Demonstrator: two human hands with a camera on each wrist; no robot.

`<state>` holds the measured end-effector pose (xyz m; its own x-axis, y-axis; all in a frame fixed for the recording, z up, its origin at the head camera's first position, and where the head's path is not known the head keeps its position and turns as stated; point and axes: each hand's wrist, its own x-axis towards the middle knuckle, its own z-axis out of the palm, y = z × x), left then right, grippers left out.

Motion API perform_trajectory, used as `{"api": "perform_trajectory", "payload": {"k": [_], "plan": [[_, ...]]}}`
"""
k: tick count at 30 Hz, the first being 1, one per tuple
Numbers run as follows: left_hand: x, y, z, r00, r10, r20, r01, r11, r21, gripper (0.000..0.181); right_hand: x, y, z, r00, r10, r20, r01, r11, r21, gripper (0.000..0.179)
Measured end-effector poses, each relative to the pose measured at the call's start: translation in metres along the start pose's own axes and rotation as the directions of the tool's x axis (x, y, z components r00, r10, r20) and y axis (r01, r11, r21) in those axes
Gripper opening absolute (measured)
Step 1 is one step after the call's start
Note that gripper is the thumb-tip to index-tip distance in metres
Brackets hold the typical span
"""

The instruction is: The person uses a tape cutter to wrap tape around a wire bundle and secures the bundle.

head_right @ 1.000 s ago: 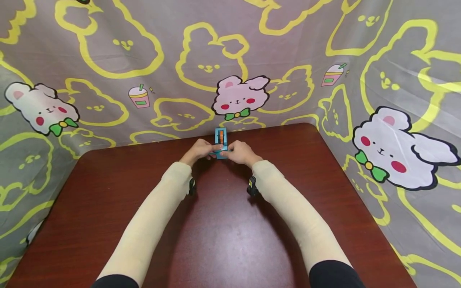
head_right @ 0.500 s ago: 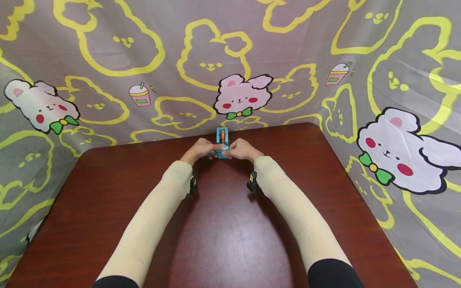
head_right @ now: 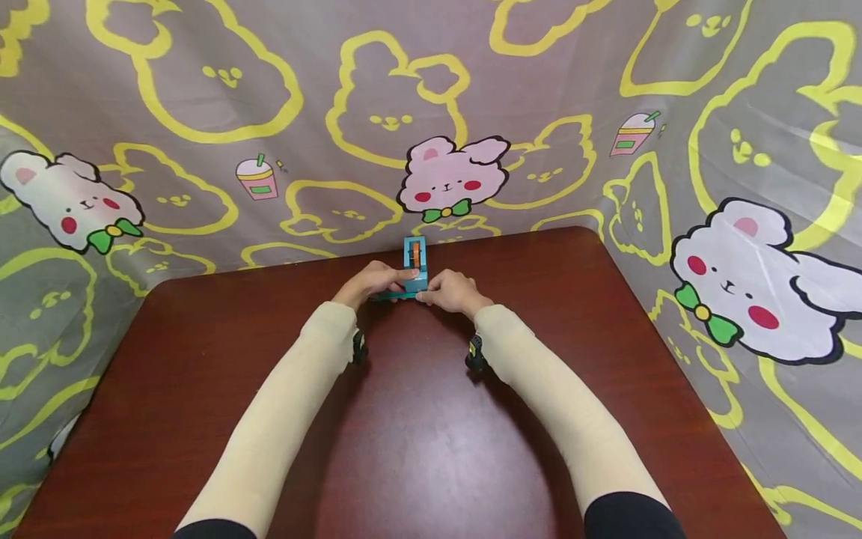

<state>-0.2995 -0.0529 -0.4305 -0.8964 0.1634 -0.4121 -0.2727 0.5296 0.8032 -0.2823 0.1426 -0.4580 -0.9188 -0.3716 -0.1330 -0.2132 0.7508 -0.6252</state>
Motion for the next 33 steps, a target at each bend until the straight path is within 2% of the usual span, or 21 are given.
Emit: {"api": "perform_trajectory", "payload": {"k": [7, 12, 15, 19, 23, 27, 30, 33], "plan": [[0.001, -0.001, 0.007, 0.999, 0.026, -0.036, -0.027, 0.999, -0.020, 0.058, -0.008, -0.005, -0.008, 1.000, 0.005, -0.020, -0.008, 0.992, -0.122, 0.034], [-0.003, -0.005, 0.008, 0.994, 0.088, -0.066, -0.085, 0.996, 0.039, 0.061, -0.011, -0.010, -0.013, 1.000, -0.011, -0.019, 0.007, 0.982, -0.189, 0.031], [-0.007, -0.010, 0.007, 0.990, 0.134, -0.041, -0.130, 0.987, 0.090, 0.064, -0.013, -0.010, -0.013, 1.000, -0.021, 0.000, 0.020, 0.981, -0.194, 0.033], [-0.012, -0.017, 0.002, 0.979, 0.199, 0.033, -0.202, 0.968, 0.150, 0.065, -0.015, -0.005, -0.012, 0.998, -0.055, 0.014, 0.057, 0.981, -0.183, 0.037], [-0.019, -0.022, -0.006, 0.957, 0.264, 0.117, -0.284, 0.934, 0.218, 0.054, -0.020, -0.001, -0.013, 0.995, -0.095, 0.012, 0.095, 0.984, -0.153, 0.036], [-0.029, -0.029, -0.014, 0.914, 0.362, 0.183, -0.398, 0.887, 0.233, 0.031, -0.025, -0.003, -0.015, 0.991, -0.137, 0.010, 0.137, 0.983, -0.122, 0.036], [-0.038, -0.032, -0.018, 0.888, 0.422, 0.184, -0.456, 0.861, 0.225, 0.022, -0.029, -0.006, -0.016, 0.984, -0.176, 0.004, 0.176, 0.980, -0.095, 0.035], [-0.048, -0.034, -0.020, 0.872, 0.468, 0.145, -0.490, 0.833, 0.256, 0.021, -0.033, -0.010, -0.016, 0.974, -0.225, -0.011, 0.224, 0.973, -0.058, 0.033]]}}
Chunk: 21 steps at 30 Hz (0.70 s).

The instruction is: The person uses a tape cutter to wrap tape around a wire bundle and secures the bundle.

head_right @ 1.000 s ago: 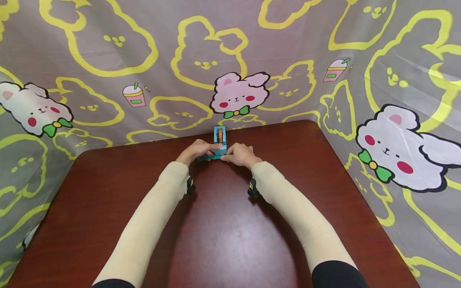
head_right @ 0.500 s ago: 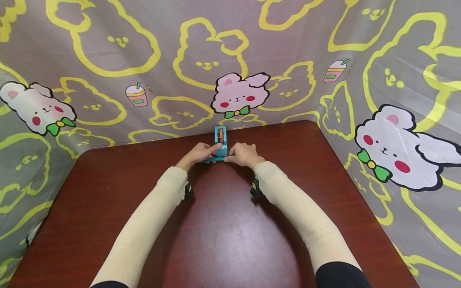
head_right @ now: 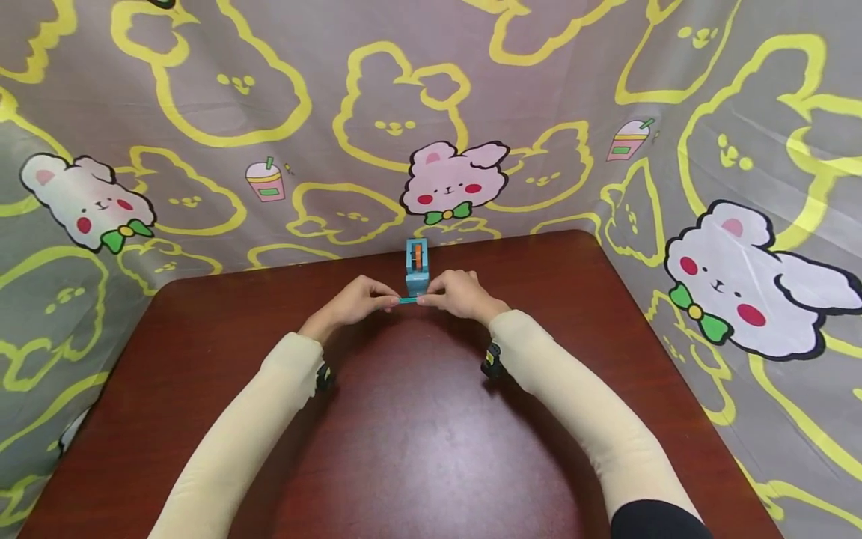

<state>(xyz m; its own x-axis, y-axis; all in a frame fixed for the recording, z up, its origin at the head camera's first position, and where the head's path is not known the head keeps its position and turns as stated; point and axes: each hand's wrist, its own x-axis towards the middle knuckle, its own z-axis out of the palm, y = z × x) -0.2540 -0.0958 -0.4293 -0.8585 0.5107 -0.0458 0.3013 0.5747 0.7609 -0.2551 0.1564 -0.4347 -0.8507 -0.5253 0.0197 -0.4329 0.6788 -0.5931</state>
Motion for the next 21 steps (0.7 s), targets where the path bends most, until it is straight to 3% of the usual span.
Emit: {"api": "perform_trajectory", "payload": {"k": [4, 6, 8, 11, 15, 18, 21], "plan": [[-0.015, 0.005, -0.002, 0.994, 0.051, -0.100, -0.041, 0.994, 0.104, 0.022, -0.007, -0.007, 0.001, 0.994, -0.080, -0.078, 0.080, 0.997, -0.002, 0.026], [-0.022, 0.008, -0.003, 0.985, 0.072, -0.154, -0.049, 0.988, 0.149, 0.022, -0.012, -0.010, 0.002, 0.980, -0.132, -0.152, 0.128, 0.991, -0.037, 0.023], [-0.026, 0.009, -0.002, 0.976, 0.086, -0.198, -0.052, 0.983, 0.174, 0.021, -0.019, -0.011, 0.002, 0.951, -0.192, -0.241, 0.174, 0.980, -0.095, 0.028], [-0.031, 0.009, -0.001, 0.965, 0.084, -0.248, -0.044, 0.986, 0.163, 0.019, -0.028, -0.016, 0.005, 0.889, -0.300, -0.347, 0.238, 0.948, -0.210, 0.037], [-0.033, 0.008, 0.002, 0.959, 0.077, -0.272, -0.046, 0.992, 0.118, 0.018, -0.033, -0.024, 0.011, 0.810, -0.438, -0.390, 0.293, 0.878, -0.379, 0.031], [-0.034, 0.010, 0.005, 0.959, 0.080, -0.273, -0.056, 0.994, 0.095, 0.017, -0.032, -0.028, 0.015, 0.782, -0.493, -0.383, 0.302, 0.836, -0.459, 0.026], [-0.034, 0.013, 0.009, 0.958, 0.091, -0.273, -0.074, 0.995, 0.073, 0.016, -0.032, -0.030, 0.019, 0.776, -0.505, -0.378, 0.298, 0.822, -0.486, 0.022]]}}
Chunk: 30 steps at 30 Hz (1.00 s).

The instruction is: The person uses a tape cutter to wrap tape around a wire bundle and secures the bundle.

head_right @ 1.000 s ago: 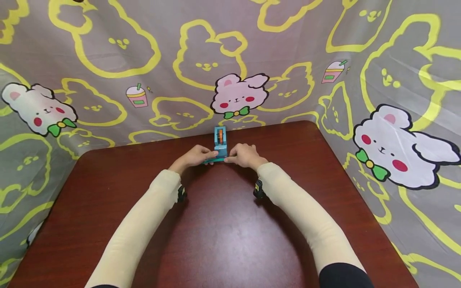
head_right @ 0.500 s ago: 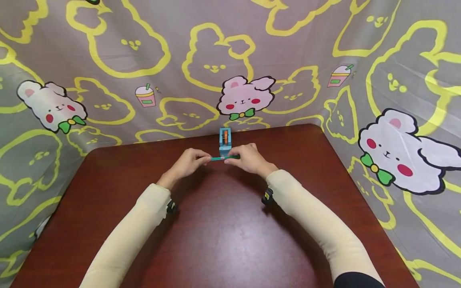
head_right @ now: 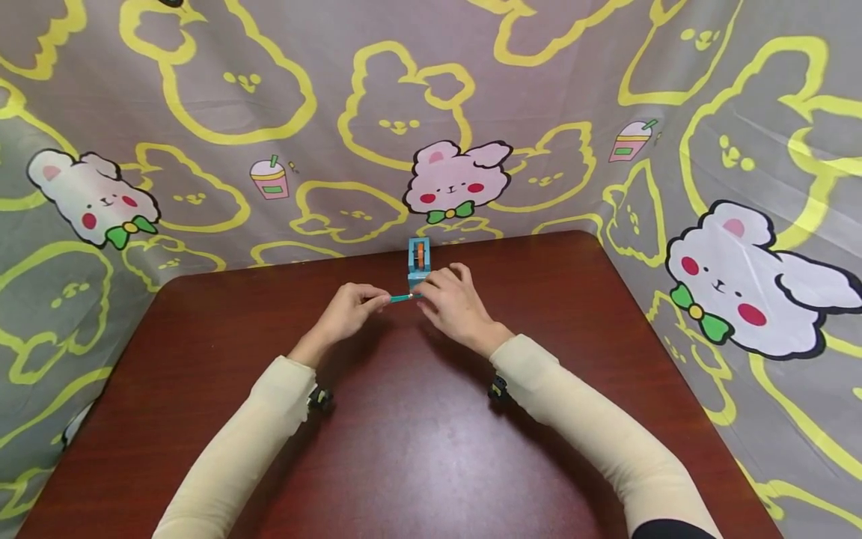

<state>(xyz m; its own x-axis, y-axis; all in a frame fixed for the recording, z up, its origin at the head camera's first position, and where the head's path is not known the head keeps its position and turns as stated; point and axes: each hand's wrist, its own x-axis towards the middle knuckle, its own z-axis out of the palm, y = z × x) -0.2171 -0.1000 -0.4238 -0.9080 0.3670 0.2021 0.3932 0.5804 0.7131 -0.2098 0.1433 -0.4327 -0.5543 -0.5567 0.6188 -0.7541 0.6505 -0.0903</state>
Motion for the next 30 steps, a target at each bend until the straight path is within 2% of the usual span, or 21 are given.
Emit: {"api": "perform_trajectory", "payload": {"k": [6, 9, 12, 15, 18, 20, 23, 25, 27, 28, 30], "plan": [[-0.003, 0.005, 0.002, 0.999, 0.053, -0.010, -0.053, 0.998, -0.033, 0.014, 0.001, 0.000, -0.001, 1.000, -0.017, 0.012, 0.017, 1.000, -0.021, 0.017], [-0.004, 0.007, 0.001, 0.994, 0.109, -0.024, -0.108, 0.994, 0.019, 0.014, 0.003, 0.000, -0.005, 0.999, -0.028, 0.047, 0.030, 0.999, -0.033, 0.016], [-0.006, 0.008, -0.001, 0.982, 0.185, -0.032, -0.181, 0.978, 0.100, 0.013, 0.006, 0.000, -0.011, 0.993, -0.035, 0.111, 0.040, 0.998, -0.039, 0.013], [-0.008, 0.010, -0.004, 0.972, 0.236, -0.025, -0.229, 0.959, 0.167, 0.012, 0.012, 0.001, -0.021, 0.978, -0.033, 0.205, 0.032, 0.999, 0.009, 0.011], [-0.009, 0.013, -0.008, 0.970, 0.245, -0.011, -0.239, 0.953, 0.187, 0.013, 0.019, 0.005, -0.031, 0.941, -0.007, 0.339, -0.048, 0.987, 0.154, 0.012], [-0.010, 0.014, -0.010, 0.970, 0.244, -0.008, -0.239, 0.956, 0.173, 0.014, 0.022, 0.010, -0.037, 0.899, 0.013, 0.438, -0.146, 0.951, 0.272, 0.010], [-0.011, 0.014, -0.013, 0.968, 0.249, -0.018, -0.244, 0.961, 0.132, 0.014, 0.024, 0.019, -0.044, 0.828, 0.034, 0.560, -0.306, 0.864, 0.399, 0.005], [-0.011, 0.012, -0.013, 0.964, 0.263, -0.028, -0.259, 0.961, 0.093, 0.013, 0.022, 0.026, -0.048, 0.791, 0.049, 0.610, -0.392, 0.806, 0.444, 0.004], [-0.011, 0.009, -0.013, 0.961, 0.274, -0.032, -0.273, 0.961, 0.052, 0.013, 0.019, 0.032, -0.051, 0.768, 0.072, 0.636, -0.467, 0.743, 0.480, 0.005], [-0.011, 0.008, -0.013, 0.961, 0.274, -0.032, -0.273, 0.962, 0.030, 0.013, 0.017, 0.034, -0.051, 0.763, 0.084, 0.641, -0.497, 0.711, 0.498, 0.005], [-0.012, 0.005, -0.013, 0.964, 0.264, -0.032, -0.265, 0.964, -0.015, 0.014, 0.012, 0.038, -0.050, 0.756, 0.120, 0.643, -0.560, 0.627, 0.542, 0.008]]}}
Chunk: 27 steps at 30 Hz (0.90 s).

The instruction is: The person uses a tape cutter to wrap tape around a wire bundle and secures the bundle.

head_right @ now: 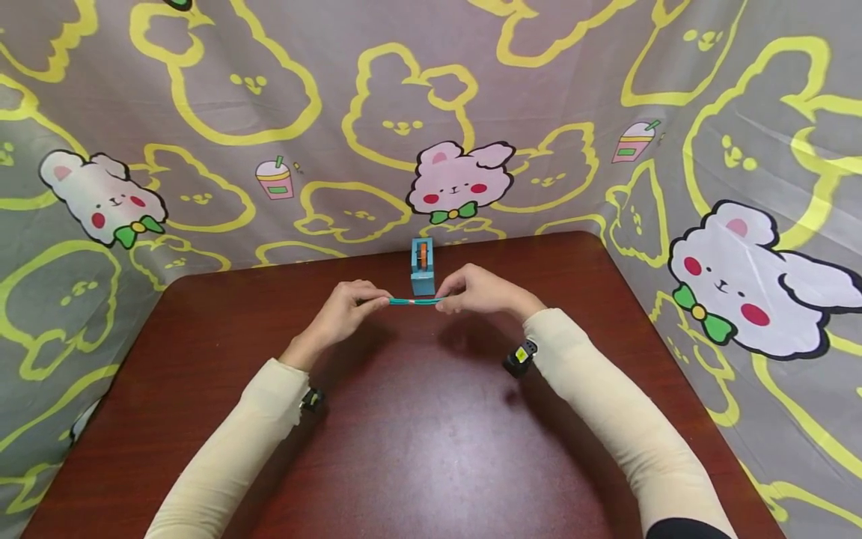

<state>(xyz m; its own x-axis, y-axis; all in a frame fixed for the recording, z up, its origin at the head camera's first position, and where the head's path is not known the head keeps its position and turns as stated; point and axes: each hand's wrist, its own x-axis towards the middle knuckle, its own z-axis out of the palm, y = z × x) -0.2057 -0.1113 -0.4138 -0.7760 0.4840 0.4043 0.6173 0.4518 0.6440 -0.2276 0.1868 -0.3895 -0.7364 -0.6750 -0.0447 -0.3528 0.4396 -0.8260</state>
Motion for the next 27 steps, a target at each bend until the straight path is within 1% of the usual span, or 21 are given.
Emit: {"api": "perform_trajectory", "payload": {"k": [4, 6, 7, 9, 11, 14, 17, 20, 22, 24, 27], "plan": [[-0.002, -0.004, 0.000, 0.996, -0.082, 0.016, 0.083, 0.995, -0.059, 0.014, -0.002, 0.014, 0.002, 0.995, 0.047, -0.090, -0.034, 0.990, 0.138, 0.017], [-0.003, -0.005, 0.001, 0.992, -0.123, 0.026, 0.125, 0.989, -0.079, 0.015, -0.003, 0.021, 0.005, 0.988, 0.091, -0.129, -0.062, 0.976, 0.210, 0.020], [-0.003, -0.006, 0.001, 0.991, -0.133, 0.027, 0.135, 0.987, -0.090, 0.015, -0.003, 0.024, 0.007, 0.983, 0.111, -0.146, -0.071, 0.964, 0.256, 0.022], [-0.004, -0.006, 0.002, 0.988, -0.151, 0.028, 0.153, 0.982, -0.111, 0.015, -0.002, 0.029, 0.011, 0.974, 0.154, -0.168, -0.085, 0.929, 0.359, 0.023], [-0.003, -0.007, 0.004, 0.986, -0.165, 0.024, 0.166, 0.977, -0.132, 0.015, -0.002, 0.031, 0.014, 0.965, 0.191, -0.182, -0.087, 0.883, 0.462, 0.023], [-0.003, -0.007, 0.006, 0.978, -0.207, 0.023, 0.208, 0.966, -0.155, 0.014, -0.001, 0.034, 0.018, 0.954, 0.225, -0.199, -0.077, 0.823, 0.563, 0.021], [-0.003, -0.007, 0.007, 0.967, -0.254, 0.028, 0.255, 0.950, -0.181, 0.015, -0.001, 0.035, 0.020, 0.949, 0.247, -0.197, -0.072, 0.777, 0.625, 0.026], [-0.002, -0.007, 0.008, 0.957, -0.289, 0.032, 0.289, 0.935, -0.205, 0.016, 0.000, 0.037, 0.021, 0.950, 0.252, -0.183, -0.069, 0.744, 0.665, 0.041], [-0.002, -0.008, 0.008, 0.952, -0.306, 0.032, 0.305, 0.928, -0.212, 0.017, 0.000, 0.038, 0.021, 0.953, 0.247, -0.173, -0.067, 0.732, 0.678, 0.052], [-0.002, -0.009, 0.008, 0.947, -0.321, 0.034, 0.320, 0.923, -0.212, 0.018, 0.000, 0.039, 0.021, 0.957, 0.240, -0.166, -0.061, 0.722, 0.689, 0.059], [-0.002, -0.011, 0.009, 0.942, -0.333, 0.037, 0.333, 0.919, -0.211, 0.019, 0.000, 0.040, 0.021, 0.960, 0.232, -0.159, -0.055, 0.710, 0.702, 0.061]]}}
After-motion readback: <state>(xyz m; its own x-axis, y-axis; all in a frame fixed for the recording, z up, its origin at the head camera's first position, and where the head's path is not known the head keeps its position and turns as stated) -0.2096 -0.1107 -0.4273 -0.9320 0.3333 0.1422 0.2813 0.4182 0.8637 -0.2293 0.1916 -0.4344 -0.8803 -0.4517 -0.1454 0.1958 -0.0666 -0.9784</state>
